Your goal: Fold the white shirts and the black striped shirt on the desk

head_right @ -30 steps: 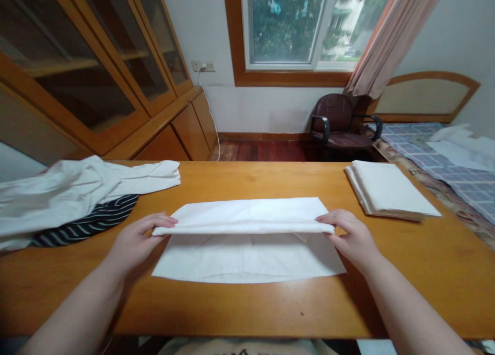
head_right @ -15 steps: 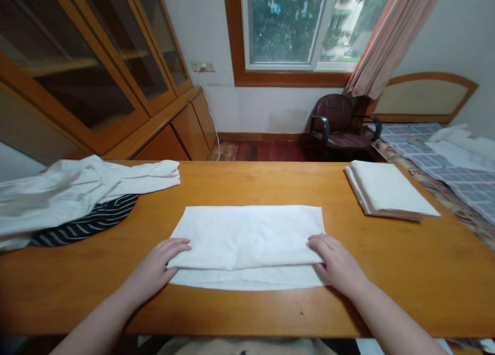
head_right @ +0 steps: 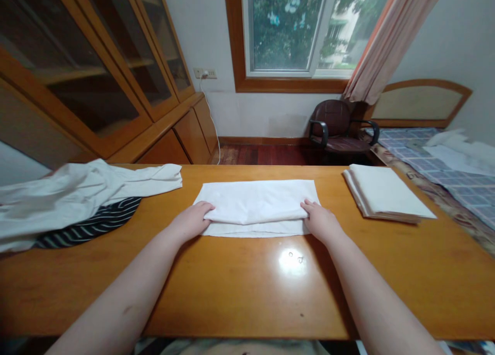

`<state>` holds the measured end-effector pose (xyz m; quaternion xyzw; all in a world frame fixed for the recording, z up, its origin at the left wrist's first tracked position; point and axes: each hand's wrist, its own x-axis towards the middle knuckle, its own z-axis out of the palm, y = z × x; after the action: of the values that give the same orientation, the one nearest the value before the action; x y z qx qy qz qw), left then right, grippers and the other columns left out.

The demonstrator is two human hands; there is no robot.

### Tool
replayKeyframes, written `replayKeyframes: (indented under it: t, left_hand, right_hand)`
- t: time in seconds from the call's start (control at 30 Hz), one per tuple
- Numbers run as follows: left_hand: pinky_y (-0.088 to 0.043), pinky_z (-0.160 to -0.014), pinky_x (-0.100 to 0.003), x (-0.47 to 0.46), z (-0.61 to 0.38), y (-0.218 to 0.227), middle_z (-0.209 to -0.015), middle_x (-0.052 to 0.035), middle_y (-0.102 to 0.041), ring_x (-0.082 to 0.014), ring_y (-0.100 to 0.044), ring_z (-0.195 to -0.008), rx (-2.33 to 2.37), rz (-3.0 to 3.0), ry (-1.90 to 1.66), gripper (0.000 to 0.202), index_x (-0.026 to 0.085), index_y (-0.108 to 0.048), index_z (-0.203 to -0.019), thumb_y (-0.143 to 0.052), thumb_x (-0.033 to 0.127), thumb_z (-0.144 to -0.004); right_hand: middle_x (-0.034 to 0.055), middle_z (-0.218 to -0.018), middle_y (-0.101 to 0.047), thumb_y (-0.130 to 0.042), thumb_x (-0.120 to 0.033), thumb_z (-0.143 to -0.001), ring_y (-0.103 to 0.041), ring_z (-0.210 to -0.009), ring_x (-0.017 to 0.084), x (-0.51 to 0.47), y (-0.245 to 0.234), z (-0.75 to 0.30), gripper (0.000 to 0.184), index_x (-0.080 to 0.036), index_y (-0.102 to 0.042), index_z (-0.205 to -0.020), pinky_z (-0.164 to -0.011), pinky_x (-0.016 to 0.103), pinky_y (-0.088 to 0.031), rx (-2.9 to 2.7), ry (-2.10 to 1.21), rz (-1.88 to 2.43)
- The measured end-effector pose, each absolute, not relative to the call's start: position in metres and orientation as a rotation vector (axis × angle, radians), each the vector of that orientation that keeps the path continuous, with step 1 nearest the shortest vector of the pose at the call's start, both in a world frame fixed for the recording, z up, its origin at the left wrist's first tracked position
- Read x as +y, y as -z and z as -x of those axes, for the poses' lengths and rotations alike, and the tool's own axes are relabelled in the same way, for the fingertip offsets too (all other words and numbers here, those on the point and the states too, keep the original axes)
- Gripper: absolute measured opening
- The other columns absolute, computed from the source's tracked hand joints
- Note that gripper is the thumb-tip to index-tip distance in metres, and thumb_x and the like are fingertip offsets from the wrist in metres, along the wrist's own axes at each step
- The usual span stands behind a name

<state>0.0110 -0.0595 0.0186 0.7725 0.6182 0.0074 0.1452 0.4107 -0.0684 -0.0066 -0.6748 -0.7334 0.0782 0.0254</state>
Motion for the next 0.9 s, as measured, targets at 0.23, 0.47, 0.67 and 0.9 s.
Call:
replayKeyframes:
  t: [0.23, 0.47, 0.67, 0.9]
  left_hand:
    - [-0.039, -0.099, -0.041, -0.058, -0.012, -0.01, -0.131, -0.0084, -0.055, -0.0263, -0.055, -0.113, 1.855, -2.273, -0.107, 0.046, 0.022, -0.061, -0.119, -0.047, 0.014, -0.077]
    - [-0.039, -0.102, -0.033, -0.051, 0.005, -0.008, -0.12, -0.0066, -0.064, -0.0218, -0.055, -0.114, 1.751, -2.078, -0.511, 0.038, 0.02, -0.069, -0.108, -0.042, 0.025, -0.083]
    - [-0.039, -0.102, -0.035, -0.053, 0.006, -0.011, -0.117, -0.0057, -0.065, -0.0226, -0.056, -0.112, 1.649, -1.987, -0.614, 0.036, 0.022, -0.071, -0.104, -0.045, 0.033, -0.081]
    - [-0.042, -0.097, -0.034, -0.054, 0.009, -0.011, -0.114, -0.0055, -0.067, -0.0235, -0.058, -0.108, 1.61, -1.772, -0.722, 0.034, 0.022, -0.071, -0.1, -0.052, 0.04, -0.078]
  right_hand:
    - [0.0073, -0.137, -0.051, -0.047, -0.014, -0.078, -0.052, -0.119, 0.028, -0.068, 0.016, -0.414, 0.051, -0.024, -0.057, -0.127, -0.098, 0.045, -0.043, -2.269, -0.024, 1.938]
    - [0.0098, -0.127, -0.054, -0.049, -0.02, -0.079, -0.056, -0.104, 0.025, -0.068, 0.015, -0.418, 0.036, -0.022, -0.069, -0.109, -0.095, 0.043, -0.045, -1.934, 0.058, 1.779]
    - [0.0096, -0.098, -0.057, -0.055, -0.026, -0.075, -0.055, -0.088, 0.024, -0.076, 0.009, -0.419, 0.028, -0.024, -0.075, -0.094, -0.088, 0.047, -0.046, -1.613, 0.048, 1.81]
    - [0.0038, -0.066, -0.064, -0.067, -0.039, -0.069, -0.06, -0.059, 0.017, -0.081, 0.006, -0.422, 0.034, -0.016, -0.071, -0.094, -0.06, 0.034, -0.056, -1.083, -0.97, 1.766]
